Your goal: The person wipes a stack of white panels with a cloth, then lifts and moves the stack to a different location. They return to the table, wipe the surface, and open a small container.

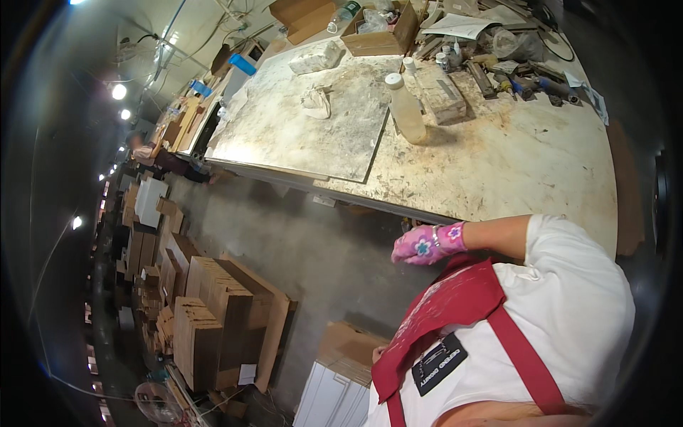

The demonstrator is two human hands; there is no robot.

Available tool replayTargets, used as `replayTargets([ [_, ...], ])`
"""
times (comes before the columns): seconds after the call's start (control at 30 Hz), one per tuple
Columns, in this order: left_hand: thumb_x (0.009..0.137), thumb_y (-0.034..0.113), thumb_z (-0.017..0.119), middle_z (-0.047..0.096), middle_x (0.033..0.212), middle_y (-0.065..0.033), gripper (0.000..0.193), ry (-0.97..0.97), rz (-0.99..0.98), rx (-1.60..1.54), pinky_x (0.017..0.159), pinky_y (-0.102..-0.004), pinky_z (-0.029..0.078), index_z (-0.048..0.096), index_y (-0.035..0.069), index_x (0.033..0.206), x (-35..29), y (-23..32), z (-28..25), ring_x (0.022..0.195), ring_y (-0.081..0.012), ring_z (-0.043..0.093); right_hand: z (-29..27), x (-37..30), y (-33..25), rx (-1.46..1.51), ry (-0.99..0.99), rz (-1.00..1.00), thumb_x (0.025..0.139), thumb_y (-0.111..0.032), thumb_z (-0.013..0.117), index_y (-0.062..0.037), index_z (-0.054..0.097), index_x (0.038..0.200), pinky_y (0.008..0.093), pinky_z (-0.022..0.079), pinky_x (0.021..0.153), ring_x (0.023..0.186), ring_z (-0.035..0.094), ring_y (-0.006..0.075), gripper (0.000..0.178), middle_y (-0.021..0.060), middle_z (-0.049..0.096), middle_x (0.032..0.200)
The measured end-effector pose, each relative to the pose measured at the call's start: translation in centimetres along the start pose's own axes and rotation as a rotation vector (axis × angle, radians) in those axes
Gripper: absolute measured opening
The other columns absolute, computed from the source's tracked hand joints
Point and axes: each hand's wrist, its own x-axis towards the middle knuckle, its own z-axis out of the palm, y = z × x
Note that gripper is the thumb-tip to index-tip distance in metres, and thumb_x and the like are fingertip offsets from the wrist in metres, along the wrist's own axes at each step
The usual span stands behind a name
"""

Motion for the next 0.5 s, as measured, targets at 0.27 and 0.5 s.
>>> replayTargets([
  [0.27,0.087,0.003,0.051,0.065,0.086,-0.006,0.009,0.092,0.339,-0.039,0.072,-0.0283,0.048,0.06,0.003,0.089,17.2,16.6,-7.4,0.08,-0.0149,0.06,-2.5,0.9,7.0,0.249,0.258,0.566,0.088,-0.017,0.049,-0.0114,0.06,0.107,0.038,0.05,0.065,0.068,0.063,0.0284,0.023,0.0073,0.063,0.074],
  [0.5,0.089,0.004,0.048,0.063,0.094,-0.0071,0.016,0.072,0.341,-0.057,0.071,-0.0264,0.046,0.055,0.003,0.103,25.0,31.7,-16.8,0.086,-0.0161,0.059,-5.2,10.1,9.2,-0.175,0.538,0.569,0.09,-0.022,0.05,-0.0095,0.058,0.112,0.0387,0.049,0.081,0.088,0.062,0.0304,0.026,0.0136,0.063,0.09],
])
